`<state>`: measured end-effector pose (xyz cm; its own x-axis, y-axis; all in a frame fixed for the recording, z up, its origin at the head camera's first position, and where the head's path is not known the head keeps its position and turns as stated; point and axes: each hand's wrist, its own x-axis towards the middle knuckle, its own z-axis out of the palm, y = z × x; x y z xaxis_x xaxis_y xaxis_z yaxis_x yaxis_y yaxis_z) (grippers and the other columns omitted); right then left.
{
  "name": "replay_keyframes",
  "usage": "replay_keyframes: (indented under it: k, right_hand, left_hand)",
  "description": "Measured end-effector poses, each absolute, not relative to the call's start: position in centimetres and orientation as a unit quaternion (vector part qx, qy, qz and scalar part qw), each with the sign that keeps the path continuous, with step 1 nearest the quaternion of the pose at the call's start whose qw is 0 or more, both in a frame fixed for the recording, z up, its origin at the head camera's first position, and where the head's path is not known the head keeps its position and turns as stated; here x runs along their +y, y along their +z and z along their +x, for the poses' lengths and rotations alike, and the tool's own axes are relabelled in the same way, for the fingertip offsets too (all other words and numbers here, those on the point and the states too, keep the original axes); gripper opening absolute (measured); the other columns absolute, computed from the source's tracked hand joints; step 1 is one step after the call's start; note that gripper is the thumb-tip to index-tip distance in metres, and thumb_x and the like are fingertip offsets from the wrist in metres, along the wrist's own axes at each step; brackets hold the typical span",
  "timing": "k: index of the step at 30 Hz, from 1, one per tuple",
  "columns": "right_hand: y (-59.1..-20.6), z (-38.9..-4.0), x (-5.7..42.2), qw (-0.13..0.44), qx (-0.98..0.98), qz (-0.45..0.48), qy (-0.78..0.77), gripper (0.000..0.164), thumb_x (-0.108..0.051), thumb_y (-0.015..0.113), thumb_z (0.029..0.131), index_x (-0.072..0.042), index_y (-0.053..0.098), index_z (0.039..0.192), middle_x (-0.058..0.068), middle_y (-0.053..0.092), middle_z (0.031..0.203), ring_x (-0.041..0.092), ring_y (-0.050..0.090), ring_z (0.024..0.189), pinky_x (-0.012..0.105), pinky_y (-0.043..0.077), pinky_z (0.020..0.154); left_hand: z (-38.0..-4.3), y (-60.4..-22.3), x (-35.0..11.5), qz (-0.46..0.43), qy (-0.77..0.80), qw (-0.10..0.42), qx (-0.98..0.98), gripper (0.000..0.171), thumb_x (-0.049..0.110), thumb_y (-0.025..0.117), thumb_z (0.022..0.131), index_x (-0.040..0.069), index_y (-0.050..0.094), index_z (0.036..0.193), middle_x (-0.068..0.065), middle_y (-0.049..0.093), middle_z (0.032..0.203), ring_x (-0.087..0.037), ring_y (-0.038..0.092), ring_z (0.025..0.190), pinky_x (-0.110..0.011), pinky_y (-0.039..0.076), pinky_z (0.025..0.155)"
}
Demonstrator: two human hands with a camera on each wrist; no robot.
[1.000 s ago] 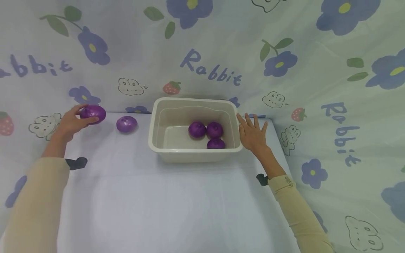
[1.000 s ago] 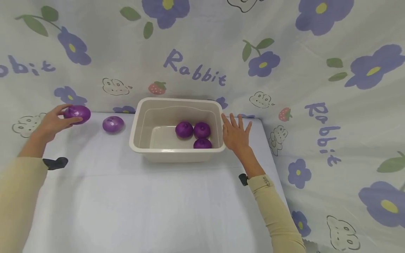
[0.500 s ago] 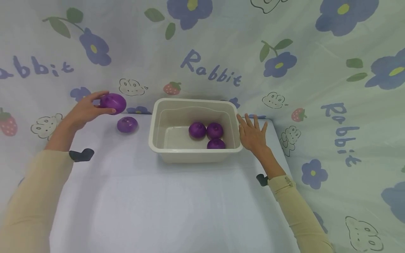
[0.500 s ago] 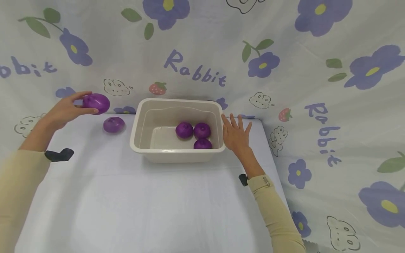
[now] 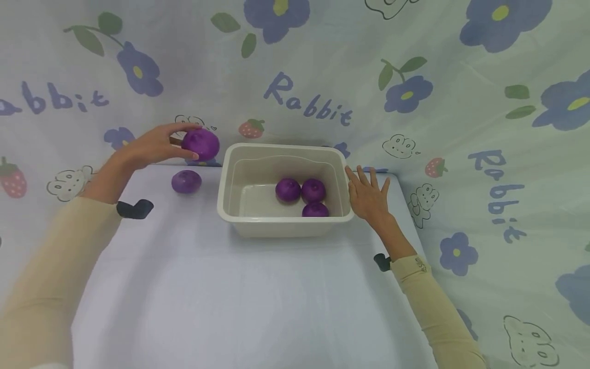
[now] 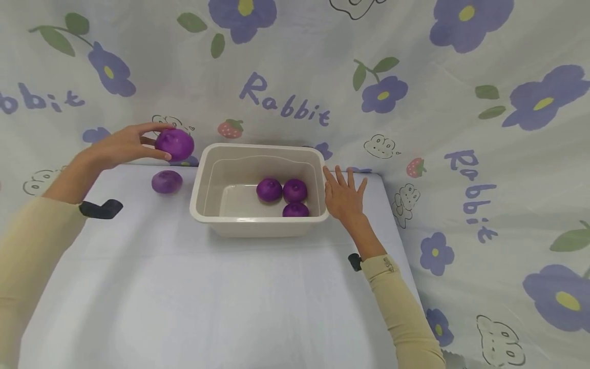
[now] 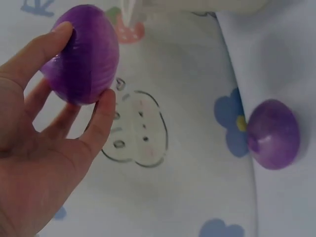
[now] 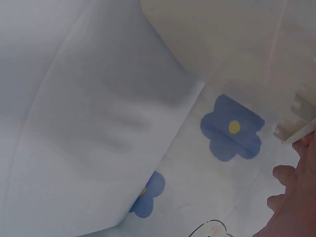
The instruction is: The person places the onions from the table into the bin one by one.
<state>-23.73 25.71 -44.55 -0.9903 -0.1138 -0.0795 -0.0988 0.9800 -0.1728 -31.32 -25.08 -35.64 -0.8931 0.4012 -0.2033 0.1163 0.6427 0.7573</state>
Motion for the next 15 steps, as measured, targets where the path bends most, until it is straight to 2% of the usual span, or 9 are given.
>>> replay_keyframes:
  k: [4, 9, 15]
  right_hand:
    - [-44.7, -23.8, 25.7, 0.04, 0.995, -0.056, -0.077, 0.055, -0.04, 0.01, 0.108, -0.028, 0.013, 0.162, 0.009, 0.009, 0.166, 0.04, -0.005, 0.15, 0.071, -0.01, 0.11]
    - [-44.7, -23.8, 25.7, 0.041, 0.994, -0.053, -0.082, 0.055, -0.04, 0.011, 0.108, -0.029, 0.013, 0.162, 0.009, 0.009, 0.166, 0.039, -0.005, 0.15, 0.069, -0.015, 0.109]
    - [-44.7, -23.7, 25.8, 0.042, 0.994, -0.05, -0.089, 0.055, -0.04, 0.011, 0.108, -0.028, 0.013, 0.162, 0.009, 0.008, 0.166, 0.038, -0.008, 0.15, 0.067, -0.017, 0.109]
  left_hand:
    - [-31.7, -34.7, -23.2, 0.181, 0.371, 0.187, 0.891, 0.083, 0.025, 0.079, 0.089, 0.02, 0.032, 0.157, -0.017, 0.028, 0.158, -0.049, 0.036, 0.136, -0.068, 0.037, 0.102]
    - [-32.2, -34.0, -20.7, 0.212, 0.359, 0.201, 0.886, 0.083, 0.026, 0.079, 0.088, 0.019, 0.034, 0.156, -0.016, 0.031, 0.157, -0.048, 0.037, 0.136, -0.064, 0.041, 0.101]
    - [-33.2, -34.3, -17.3, 0.276, 0.37, 0.211, 0.862, 0.076, 0.018, 0.079, 0.087, 0.02, 0.041, 0.153, -0.009, 0.032, 0.159, -0.046, 0.043, 0.133, -0.058, 0.045, 0.1]
